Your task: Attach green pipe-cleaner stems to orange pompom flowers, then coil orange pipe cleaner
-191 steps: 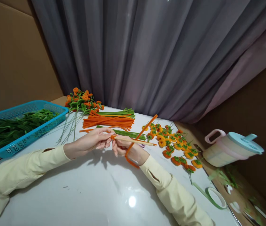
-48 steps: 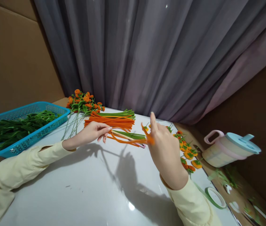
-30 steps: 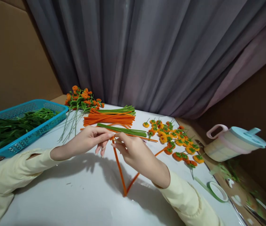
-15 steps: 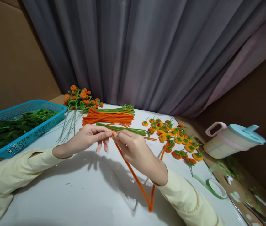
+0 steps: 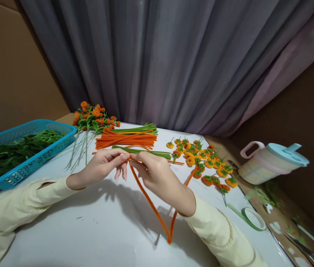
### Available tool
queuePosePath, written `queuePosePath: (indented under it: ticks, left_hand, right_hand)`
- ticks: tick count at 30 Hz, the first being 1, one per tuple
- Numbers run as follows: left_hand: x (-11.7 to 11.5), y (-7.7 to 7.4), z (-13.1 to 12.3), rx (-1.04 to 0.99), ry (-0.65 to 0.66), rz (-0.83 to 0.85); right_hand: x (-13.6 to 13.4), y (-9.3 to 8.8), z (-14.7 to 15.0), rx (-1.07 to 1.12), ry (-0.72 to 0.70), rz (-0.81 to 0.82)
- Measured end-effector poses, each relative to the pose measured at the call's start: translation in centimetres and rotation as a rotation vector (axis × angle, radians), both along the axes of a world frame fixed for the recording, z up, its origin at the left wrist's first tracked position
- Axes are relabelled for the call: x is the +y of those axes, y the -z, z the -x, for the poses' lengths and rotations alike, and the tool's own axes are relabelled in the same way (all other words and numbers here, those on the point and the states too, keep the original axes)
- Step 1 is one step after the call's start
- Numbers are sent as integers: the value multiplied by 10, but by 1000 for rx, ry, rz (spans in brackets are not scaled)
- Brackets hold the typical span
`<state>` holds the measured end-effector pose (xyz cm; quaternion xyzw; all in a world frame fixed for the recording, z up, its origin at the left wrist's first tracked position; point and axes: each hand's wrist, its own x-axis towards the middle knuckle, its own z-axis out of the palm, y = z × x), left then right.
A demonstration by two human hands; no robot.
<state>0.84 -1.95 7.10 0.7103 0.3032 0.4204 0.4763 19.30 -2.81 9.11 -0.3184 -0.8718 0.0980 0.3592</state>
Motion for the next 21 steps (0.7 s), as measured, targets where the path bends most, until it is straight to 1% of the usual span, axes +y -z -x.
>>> queuePosePath:
  ticks: [2, 4, 6, 8, 10, 12, 13, 15, 18, 20, 21]
  left_hand:
    - [4, 5, -1, -1, -20, 20]
    - [9, 12, -1, 15, -28, 61]
    - [13, 21, -3, 60, -31, 115]
    - [15, 33, -6, 108, -31, 178]
    - [15, 47, -9, 152, 1, 265]
    - [16, 61, -11, 162, 40, 373]
    - [17, 68, -12, 171, 66, 439]
    - [20, 78, -13, 156, 66, 554]
    - [24, 87, -12, 113, 71, 615]
    - [25, 88, -11, 107, 61, 630]
    - [26, 89, -10, 112, 59, 632]
  right_hand:
    - [-5, -5, -4, -53, 4, -8]
    - [-15, -13, -12, -135, 18, -76]
    - [-31, -22, -26, -220, 55, -146]
    - [-48, -27, -49, -318, 103, -171]
    - [-66, -23, -83, -414, 184, -151]
    - [-85, -9, -128, -470, 336, -69]
    - [-96, 1, -153, -482, 443, -19]
    - [-121, 26, -206, -475, 685, 69]
    - [-158, 64, -272, -428, 1052, 112]
    - [-174, 85, -303, -447, 1313, 112]
    - [-179, 93, -315, -467, 1400, 123]
